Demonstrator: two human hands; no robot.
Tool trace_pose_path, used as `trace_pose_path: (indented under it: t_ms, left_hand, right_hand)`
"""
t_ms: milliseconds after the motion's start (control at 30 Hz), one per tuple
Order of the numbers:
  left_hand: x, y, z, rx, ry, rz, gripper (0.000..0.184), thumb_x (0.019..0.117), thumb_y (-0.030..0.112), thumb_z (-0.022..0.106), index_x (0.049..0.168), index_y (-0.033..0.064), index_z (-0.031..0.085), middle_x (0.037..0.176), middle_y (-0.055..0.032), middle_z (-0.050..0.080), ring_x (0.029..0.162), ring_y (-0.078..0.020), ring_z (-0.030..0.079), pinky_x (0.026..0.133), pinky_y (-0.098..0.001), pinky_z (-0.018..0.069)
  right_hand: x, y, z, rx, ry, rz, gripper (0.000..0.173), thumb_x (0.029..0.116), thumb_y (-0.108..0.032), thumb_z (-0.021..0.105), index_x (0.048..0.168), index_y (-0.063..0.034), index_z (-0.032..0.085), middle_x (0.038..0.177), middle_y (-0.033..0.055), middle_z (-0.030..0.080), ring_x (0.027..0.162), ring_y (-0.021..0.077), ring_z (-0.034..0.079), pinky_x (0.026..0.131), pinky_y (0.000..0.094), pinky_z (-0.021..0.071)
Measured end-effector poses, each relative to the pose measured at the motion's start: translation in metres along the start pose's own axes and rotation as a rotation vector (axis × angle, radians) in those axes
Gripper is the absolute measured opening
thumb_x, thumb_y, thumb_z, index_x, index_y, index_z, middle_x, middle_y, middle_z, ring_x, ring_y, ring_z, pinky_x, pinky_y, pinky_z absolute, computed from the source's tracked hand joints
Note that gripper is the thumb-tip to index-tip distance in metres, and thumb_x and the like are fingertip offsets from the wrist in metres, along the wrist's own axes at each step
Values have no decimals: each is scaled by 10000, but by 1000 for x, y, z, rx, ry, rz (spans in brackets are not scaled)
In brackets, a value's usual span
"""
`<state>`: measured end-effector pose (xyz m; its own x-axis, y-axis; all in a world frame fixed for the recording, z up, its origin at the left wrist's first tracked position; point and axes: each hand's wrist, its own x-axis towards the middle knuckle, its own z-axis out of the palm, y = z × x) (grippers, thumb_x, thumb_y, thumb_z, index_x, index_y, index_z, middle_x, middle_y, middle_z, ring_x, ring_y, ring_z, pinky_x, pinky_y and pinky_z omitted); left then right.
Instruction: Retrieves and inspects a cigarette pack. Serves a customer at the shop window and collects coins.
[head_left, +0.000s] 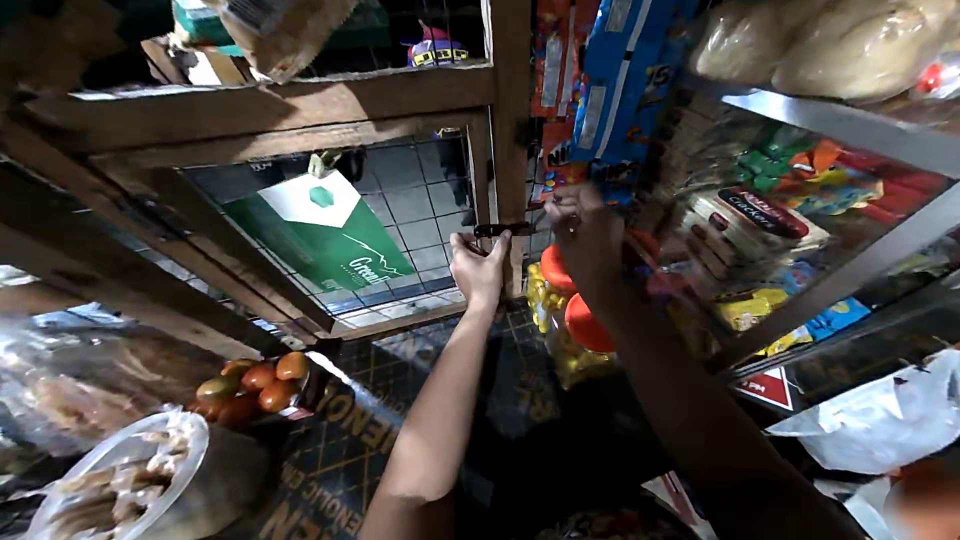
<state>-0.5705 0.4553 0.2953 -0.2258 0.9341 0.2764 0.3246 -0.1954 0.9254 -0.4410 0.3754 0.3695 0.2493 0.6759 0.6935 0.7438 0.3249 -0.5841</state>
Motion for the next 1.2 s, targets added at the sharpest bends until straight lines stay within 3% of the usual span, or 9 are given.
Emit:
trace_pose_path:
  t_ms: [333,433,500,600,700,800,867,1033,1200]
  left_hand:
    - [-1,0,-7,-36,-92,-71,587,867,416,798,1232,25,555,799,-93,582,719,-254,573,702,-496,496]
    - [-10,-13,-17,-260,-127,-35,308,1048,269,562,1227,21,594,758,-26,558,646,-124,526,649,-334,477]
    - [-25,-14,-30,-479,-154,-86,283,1092,153,380,1224,41,604,693,50,496,539,-23,428,512,-195,374]
    - [-54,-9,-64,-696,-249,-228,377,1055,73,267,1276,57,572,662,63,532,444,4,409,413,-141,349]
    - [-86,-13,-103,-628,-479,-320,371,1045,83,288,1261,96,588,747,46,542,442,8,386,401,-124,346]
    - [-113,-17,-134,-657,-688,-540,342,1023,87,307,1154,115,622,777,64,586,472,42,406,422,-103,340]
    - [-134,-22,-148,-837,-764,-757,330,1005,118,319,1124,125,626,777,68,590,476,41,435,406,-96,348]
    - [-184,-36,-152,-1325,-738,-1003,296,966,228,443,1048,165,720,783,75,621,519,21,513,440,-112,414]
    - [-223,-48,-131,-1781,-782,-980,250,948,287,593,1070,125,738,878,31,663,643,-40,600,551,-159,482]
  right_hand:
    - [13,16,27,-72,-141,-45,232,991,-86,610,1179,32,678,1044,212,714,839,304,717,781,452,589]
    - [-2,-1,8,-145,-361,39,365,1013,-202,624,1355,-74,621,1318,174,619,1000,285,686,880,460,568]
    - [-30,-8,-15,-112,-393,6,403,1012,-246,632,1379,-85,598,1317,156,613,998,245,685,856,434,579]
    - [-81,-5,-49,24,-507,-68,365,990,-235,622,1311,-64,651,1227,107,670,1005,131,681,872,309,588]
    - [-130,0,-74,64,-659,-81,281,979,-232,599,1175,-64,712,1098,74,733,979,90,694,875,241,571]
    - [-160,-1,-91,49,-892,-30,240,952,-189,627,1103,-65,766,1120,88,754,1037,198,723,893,357,592]
    - [-180,6,-94,82,-951,4,233,950,-199,639,1085,-68,777,1095,75,762,1009,183,730,874,332,600]
    - [-206,9,-88,238,-1028,86,221,970,-132,636,1136,-46,754,1112,92,750,1011,151,714,912,275,572]
    - [-210,4,-75,325,-1135,-13,216,999,-157,613,1120,-39,748,1102,118,744,1021,202,717,913,328,577]
